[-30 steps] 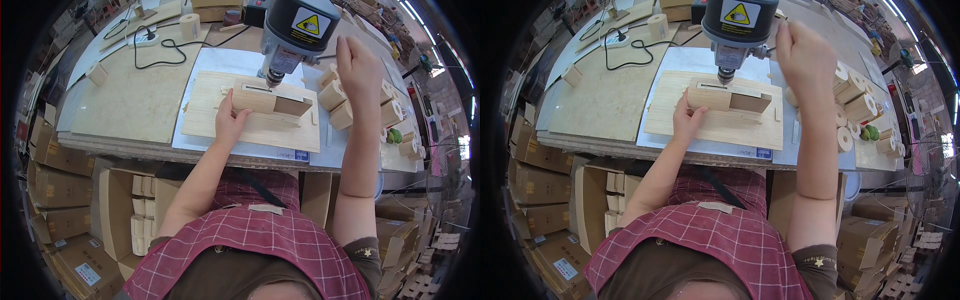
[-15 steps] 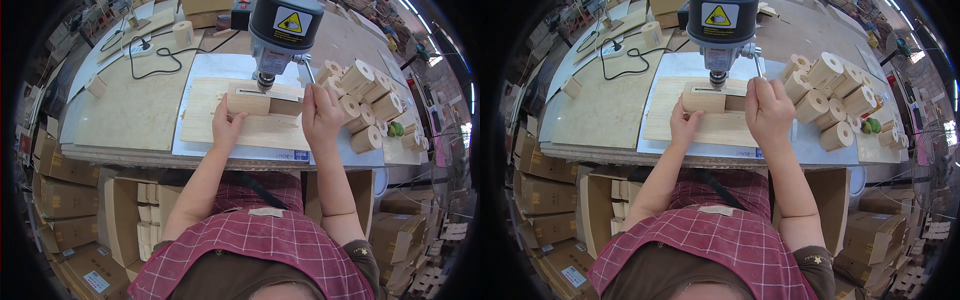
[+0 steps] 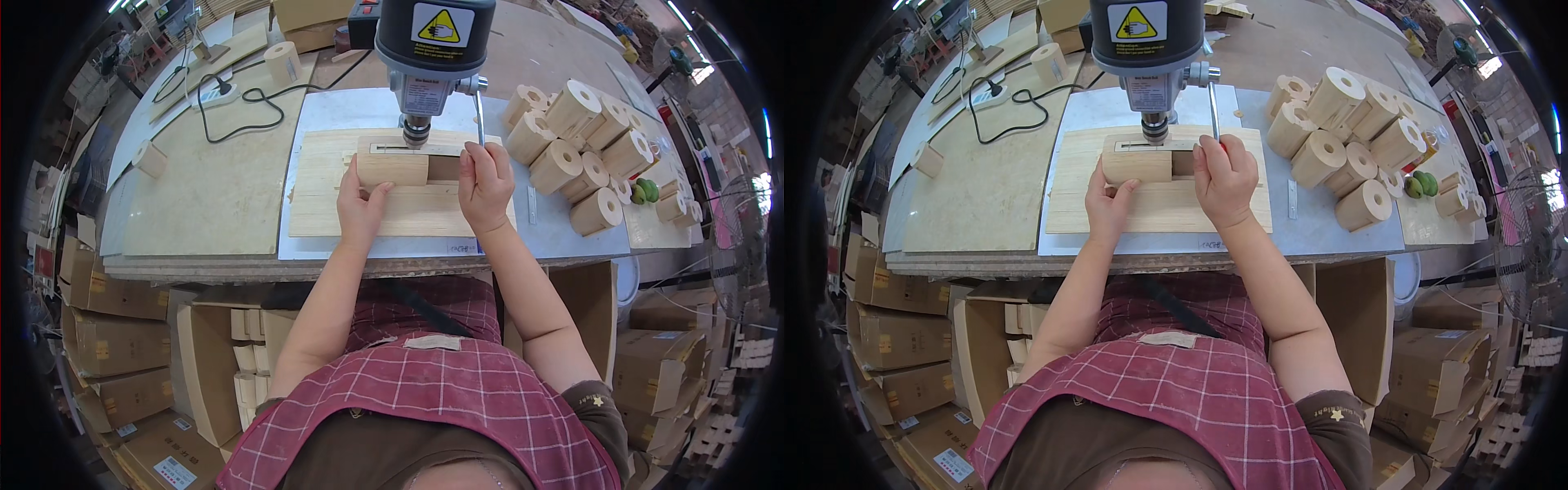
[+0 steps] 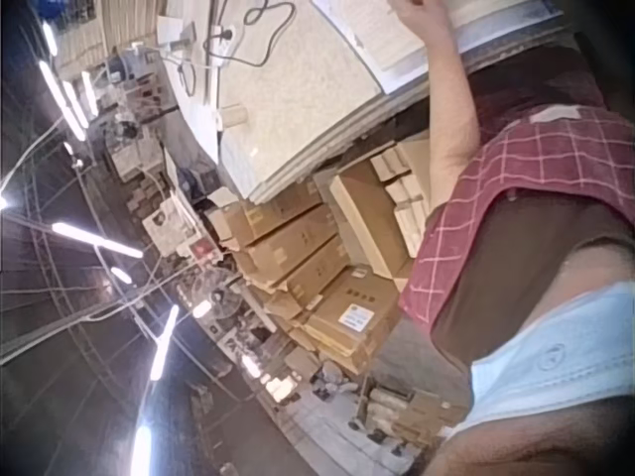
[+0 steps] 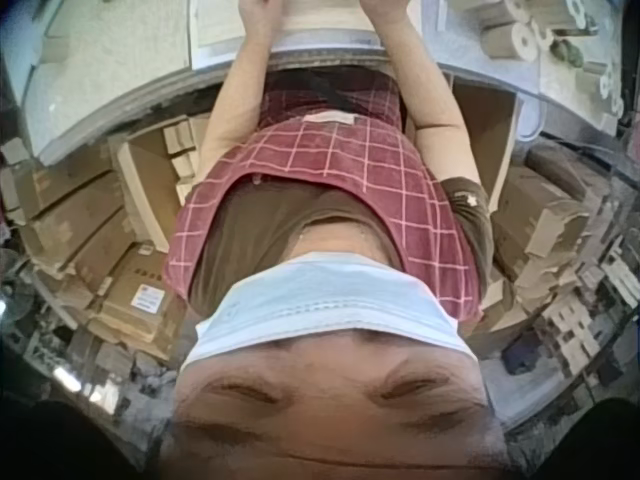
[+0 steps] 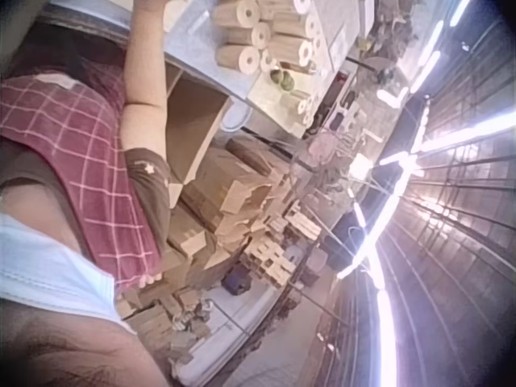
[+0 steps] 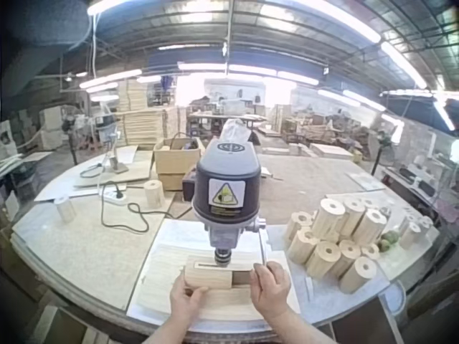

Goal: Using a drill press to machine slots into cylindrical wooden blocks in a workshop.

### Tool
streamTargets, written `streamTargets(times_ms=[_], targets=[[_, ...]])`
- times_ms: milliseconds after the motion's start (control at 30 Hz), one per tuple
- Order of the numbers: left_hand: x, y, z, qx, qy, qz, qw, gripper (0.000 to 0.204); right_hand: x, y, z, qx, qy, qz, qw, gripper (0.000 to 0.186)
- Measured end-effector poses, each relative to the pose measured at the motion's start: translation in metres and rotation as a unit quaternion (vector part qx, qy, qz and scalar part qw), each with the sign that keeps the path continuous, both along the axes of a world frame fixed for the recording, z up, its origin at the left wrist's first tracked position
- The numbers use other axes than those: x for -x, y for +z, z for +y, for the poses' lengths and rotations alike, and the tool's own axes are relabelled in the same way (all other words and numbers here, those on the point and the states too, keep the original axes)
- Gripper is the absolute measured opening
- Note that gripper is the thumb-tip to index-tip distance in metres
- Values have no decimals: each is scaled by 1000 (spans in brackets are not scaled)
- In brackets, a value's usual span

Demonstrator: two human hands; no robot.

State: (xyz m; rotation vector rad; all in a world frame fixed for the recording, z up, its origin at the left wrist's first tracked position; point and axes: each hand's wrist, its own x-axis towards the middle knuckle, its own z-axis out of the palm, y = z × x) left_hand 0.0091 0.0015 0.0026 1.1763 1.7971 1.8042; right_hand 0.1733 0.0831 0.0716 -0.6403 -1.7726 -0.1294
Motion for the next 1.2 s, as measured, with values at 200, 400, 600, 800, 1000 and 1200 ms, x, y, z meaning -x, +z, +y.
streamTargets(times_ms=[200,400,600,800,1000,1200], targets=[[3,-4,1,-20,-3,1,1000,68,-11,28,-7,1,15,-53,998,8],[4,-3,-1,11,2,-6,1000,69,-10,125,11,30,-10,-95,995,14],[-1,2,4,17,-14,-13,1000,67,14,180,95,144,-33,-149,978,35],[-19,-5,13,-24,-8,77,997,67,22,178,110,149,32,-166,974,35],[-26,-1,16,6,-17,73,997,67,-2,170,69,124,66,-111,984,29],[-23,-1,11,15,-7,60,998,66,-10,144,13,162,64,-88,981,18]])
